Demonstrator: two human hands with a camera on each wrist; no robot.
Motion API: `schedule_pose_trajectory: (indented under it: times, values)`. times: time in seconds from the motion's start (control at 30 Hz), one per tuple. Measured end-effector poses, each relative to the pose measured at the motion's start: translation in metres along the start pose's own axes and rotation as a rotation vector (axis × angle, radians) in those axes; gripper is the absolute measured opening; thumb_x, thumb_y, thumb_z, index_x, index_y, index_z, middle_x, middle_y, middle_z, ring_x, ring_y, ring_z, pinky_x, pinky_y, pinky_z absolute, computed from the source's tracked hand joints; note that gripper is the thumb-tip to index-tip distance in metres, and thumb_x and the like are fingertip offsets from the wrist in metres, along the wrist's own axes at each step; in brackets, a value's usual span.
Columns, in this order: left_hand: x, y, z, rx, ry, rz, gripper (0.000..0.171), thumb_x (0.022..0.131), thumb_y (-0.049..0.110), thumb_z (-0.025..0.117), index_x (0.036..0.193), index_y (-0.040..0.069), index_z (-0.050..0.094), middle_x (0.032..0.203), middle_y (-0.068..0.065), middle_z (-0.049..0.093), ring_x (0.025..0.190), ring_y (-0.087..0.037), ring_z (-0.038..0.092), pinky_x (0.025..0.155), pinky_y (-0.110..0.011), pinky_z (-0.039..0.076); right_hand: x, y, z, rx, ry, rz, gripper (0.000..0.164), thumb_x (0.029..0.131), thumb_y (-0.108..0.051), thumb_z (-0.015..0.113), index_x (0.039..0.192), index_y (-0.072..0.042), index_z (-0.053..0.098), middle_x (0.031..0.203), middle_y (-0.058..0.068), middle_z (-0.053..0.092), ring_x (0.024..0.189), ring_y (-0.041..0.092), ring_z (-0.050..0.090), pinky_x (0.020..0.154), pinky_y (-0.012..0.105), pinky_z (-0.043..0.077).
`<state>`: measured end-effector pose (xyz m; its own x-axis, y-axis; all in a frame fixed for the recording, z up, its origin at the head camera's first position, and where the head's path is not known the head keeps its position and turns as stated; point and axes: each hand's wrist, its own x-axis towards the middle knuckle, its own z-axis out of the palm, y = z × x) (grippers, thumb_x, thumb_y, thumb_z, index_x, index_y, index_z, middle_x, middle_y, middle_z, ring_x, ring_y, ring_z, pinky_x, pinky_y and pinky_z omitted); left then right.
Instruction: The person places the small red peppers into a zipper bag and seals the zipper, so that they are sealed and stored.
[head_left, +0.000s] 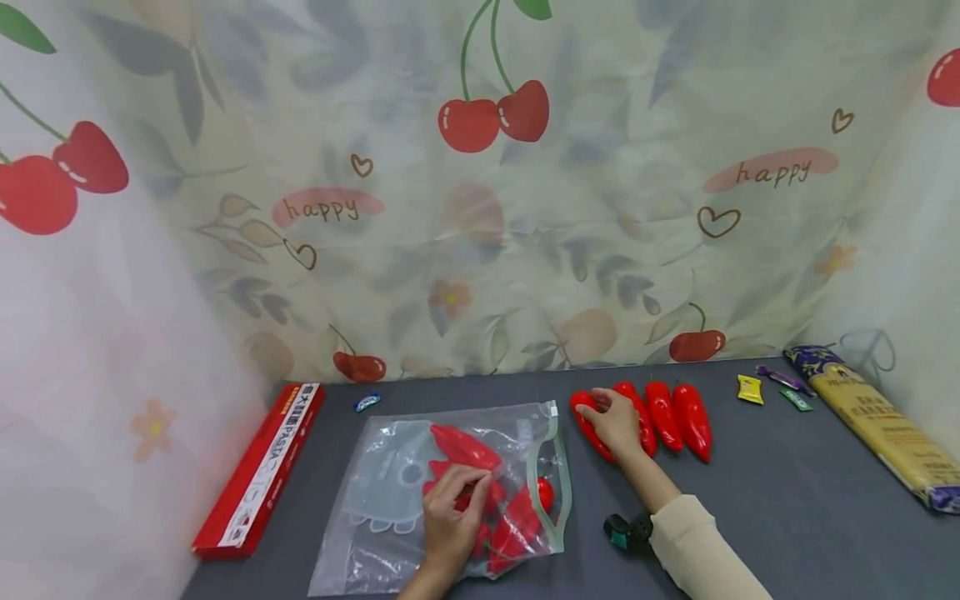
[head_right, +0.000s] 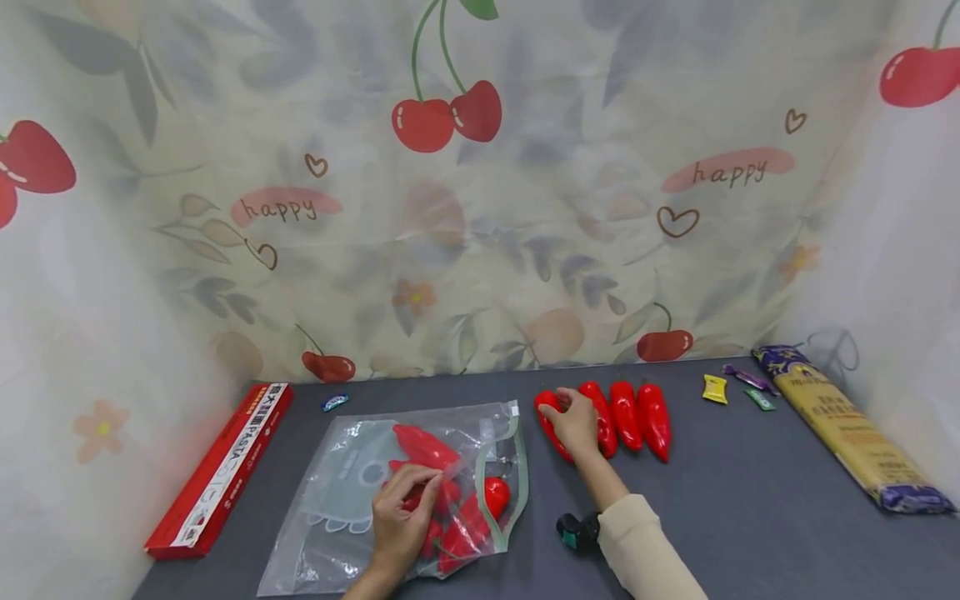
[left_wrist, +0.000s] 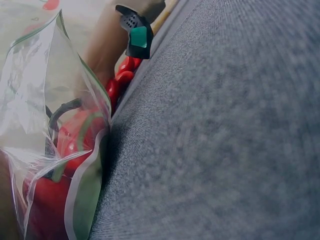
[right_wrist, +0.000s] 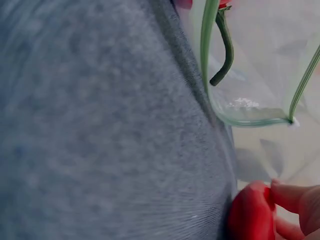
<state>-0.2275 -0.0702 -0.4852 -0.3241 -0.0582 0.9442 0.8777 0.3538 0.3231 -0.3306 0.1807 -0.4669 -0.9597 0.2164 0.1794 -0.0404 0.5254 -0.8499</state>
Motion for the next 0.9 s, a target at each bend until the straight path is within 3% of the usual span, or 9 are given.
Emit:
schedule_pose_trajectory:
  times: [0.27, 0.5, 0.6, 0.8, 0.9]
  values:
    - [-0.002, -0.001, -0.001, 0.004, -0.002, -0.004, 0.022, 0.066, -0.012, 0.072, 0.084, 0.001, 0.067, 0.073, -0.008, 0.064, 0.065, -0.013, 0.06, 0.06, -0.019, 0.048, -0.008, -0.01, 0.004, -0.048, -0.184, 0.002, 0.051, 0.084, -0.014, 0.063, 0.13, 0.0, 0.048, 0.129, 0.024, 0.051, 0.116, 0.036, 0.052, 0.096, 0.045, 0.043]
    - [0.011, 0.015, -0.001, -0.007, -0.002, 0.001, 0.015, 0.069, -0.011, 0.07, 0.081, -0.002, 0.066, 0.071, -0.011, 0.063, 0.062, -0.015, 0.059, 0.058, -0.019, 0.048, -0.017, -0.017, -0.013, -0.054, -0.156, -0.024, 0.055, 0.083, -0.017, 0.061, 0.131, 0.003, 0.045, 0.129, 0.028, 0.046, 0.112, 0.037, 0.048, 0.094, 0.049, 0.043]
    - [0.019, 0.023, -0.002, -0.016, 0.005, 0.007, 0.013, 0.069, -0.012, 0.069, 0.08, -0.004, 0.066, 0.069, -0.012, 0.062, 0.06, -0.016, 0.059, 0.057, -0.018, 0.048, -0.02, -0.023, -0.027, 0.046, -0.131, 0.02, 0.057, 0.086, -0.021, 0.059, 0.135, 0.003, 0.039, 0.132, 0.026, 0.044, 0.111, 0.035, 0.049, 0.092, 0.043, 0.046]
    - [0.023, 0.027, -0.004, -0.015, 0.009, -0.003, 0.019, 0.065, -0.016, 0.07, 0.079, -0.004, 0.066, 0.069, -0.013, 0.062, 0.06, -0.017, 0.058, 0.057, -0.018, 0.048, -0.031, -0.036, -0.04, 0.404, -0.091, 0.163, 0.064, 0.09, -0.018, 0.054, 0.142, -0.001, 0.02, 0.111, 0.015, 0.045, 0.077, 0.011, 0.055, 0.067, 0.021, 0.051]
    - [0.022, 0.029, -0.004, -0.012, -0.001, -0.018, 0.017, 0.067, -0.014, 0.069, 0.08, -0.004, 0.066, 0.07, -0.013, 0.062, 0.061, -0.017, 0.058, 0.057, -0.019, 0.048, -0.04, -0.038, -0.037, 0.586, -0.071, 0.203, 0.064, 0.091, -0.013, 0.053, 0.142, -0.005, 0.014, 0.102, 0.009, 0.042, 0.068, 0.005, 0.053, 0.064, 0.02, 0.052]
